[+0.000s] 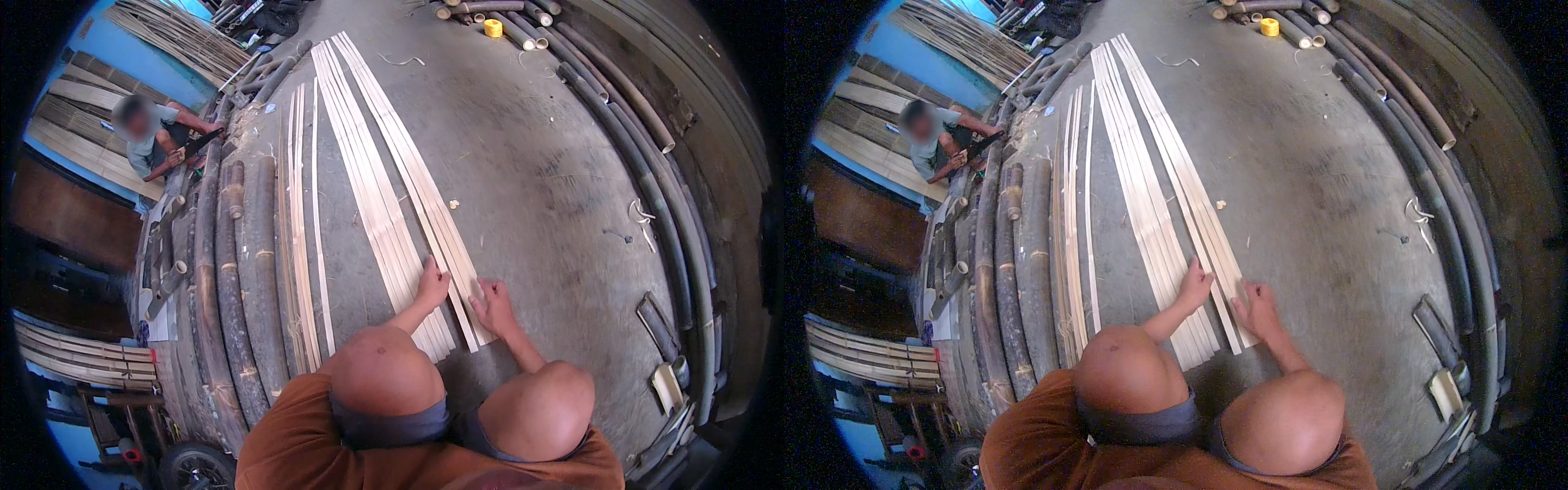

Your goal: The person repeatedly picks up thin wooden strips from the floor and places them onto a large curved bamboo frame. They then use yellow string to tie each strip to the frame, securing it in place. The person continues this process for several strips throughout the clip.

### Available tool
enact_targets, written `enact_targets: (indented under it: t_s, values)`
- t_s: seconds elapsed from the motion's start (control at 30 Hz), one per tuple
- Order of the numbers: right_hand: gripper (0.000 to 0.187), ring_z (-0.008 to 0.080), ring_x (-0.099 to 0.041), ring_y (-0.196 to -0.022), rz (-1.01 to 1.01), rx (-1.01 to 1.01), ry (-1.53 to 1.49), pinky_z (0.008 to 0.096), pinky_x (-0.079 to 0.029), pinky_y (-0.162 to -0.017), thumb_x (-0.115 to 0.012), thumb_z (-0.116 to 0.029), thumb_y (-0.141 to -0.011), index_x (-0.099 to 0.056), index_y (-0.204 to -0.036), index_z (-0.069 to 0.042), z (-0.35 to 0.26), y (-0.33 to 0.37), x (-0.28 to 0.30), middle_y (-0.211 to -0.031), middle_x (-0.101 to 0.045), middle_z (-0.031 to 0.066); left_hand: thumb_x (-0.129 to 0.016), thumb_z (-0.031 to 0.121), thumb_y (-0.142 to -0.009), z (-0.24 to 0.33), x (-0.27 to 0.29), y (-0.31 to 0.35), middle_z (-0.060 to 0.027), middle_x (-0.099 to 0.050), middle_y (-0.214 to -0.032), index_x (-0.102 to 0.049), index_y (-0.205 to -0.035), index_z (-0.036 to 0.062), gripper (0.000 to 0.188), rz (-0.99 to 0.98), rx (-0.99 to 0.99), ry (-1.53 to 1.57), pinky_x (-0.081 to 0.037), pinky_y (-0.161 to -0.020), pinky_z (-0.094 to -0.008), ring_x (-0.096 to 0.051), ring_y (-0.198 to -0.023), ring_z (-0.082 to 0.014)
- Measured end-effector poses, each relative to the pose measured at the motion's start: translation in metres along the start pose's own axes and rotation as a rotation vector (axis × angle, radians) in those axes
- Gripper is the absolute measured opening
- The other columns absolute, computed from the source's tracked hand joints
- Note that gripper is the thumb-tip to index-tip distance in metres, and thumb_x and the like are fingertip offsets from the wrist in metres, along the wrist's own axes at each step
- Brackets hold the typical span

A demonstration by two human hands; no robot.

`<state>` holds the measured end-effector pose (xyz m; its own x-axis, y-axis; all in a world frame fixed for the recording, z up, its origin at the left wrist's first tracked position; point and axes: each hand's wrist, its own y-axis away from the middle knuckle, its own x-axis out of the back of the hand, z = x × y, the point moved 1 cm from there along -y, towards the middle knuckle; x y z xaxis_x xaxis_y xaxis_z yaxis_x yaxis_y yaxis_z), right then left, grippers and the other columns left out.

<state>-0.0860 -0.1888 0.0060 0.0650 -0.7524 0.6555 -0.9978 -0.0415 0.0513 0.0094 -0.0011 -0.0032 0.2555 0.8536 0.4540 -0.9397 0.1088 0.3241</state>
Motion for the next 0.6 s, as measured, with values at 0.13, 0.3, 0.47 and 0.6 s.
enact_targets:
  t_s: [0.13, 0.3, 0.47, 0.6]
  values:
    - [0.060, 0.0334, -0.063, -0.079, -0.041, -0.074, -0.305, 0.0437, -0.050, -0.074, -0.062, -0.032, -0.092, -0.040, -0.143, -0.008, -0.034, 0.020, -0.015, -0.092, -0.062, 0.0242, -0.056, 0.020, -0.095, -0.002, 0.001, 0.008, -0.0111, -0.066, -0.088, -0.025, -0.146, -0.0064, 0.066, 0.024, 0.027, 0.067, -0.050, -0.074, -0.0318, -0.063, -0.078, -0.0179]
    - [0.052, 0.0192, -0.062, -0.057, -0.185, -0.309, -0.603, 0.0360, -0.051, -0.059, -0.053, -0.024, -0.097, -0.037, -0.144, -0.010, -0.055, 0.015, -0.001, -0.065, -0.063, 0.0103, -0.055, 0.023, -0.096, -0.007, 0.003, 0.006, -0.0151, -0.066, -0.097, -0.034, -0.143, -0.0047, 0.058, 0.128, -0.106, 0.027, -0.050, -0.080, -0.0349, -0.064, -0.085, -0.0220]
    - [0.046, 0.0154, -0.061, -0.055, -0.268, -0.305, -0.573, 0.0325, -0.051, -0.056, -0.049, -0.020, -0.100, -0.038, -0.142, -0.006, -0.053, 0.012, 0.008, -0.065, -0.064, 0.0090, -0.058, 0.022, -0.096, -0.024, 0.031, 0.031, -0.0184, -0.063, -0.111, -0.041, -0.140, 0.0005, 0.052, 0.210, -0.294, -0.151, -0.050, -0.086, -0.0371, -0.063, -0.095, -0.0237]
    - [0.043, 0.0161, -0.063, -0.057, -0.305, -0.357, -0.639, 0.0329, -0.052, -0.057, -0.048, -0.020, -0.100, -0.041, -0.139, -0.004, -0.054, 0.014, 0.001, -0.067, -0.065, 0.0093, -0.055, 0.023, -0.099, -0.008, 0.069, 0.046, -0.0109, -0.065, -0.107, -0.045, -0.139, 0.0036, 0.046, -0.028, -0.085, 0.119, -0.048, -0.089, -0.0315, -0.063, -0.097, -0.0189]
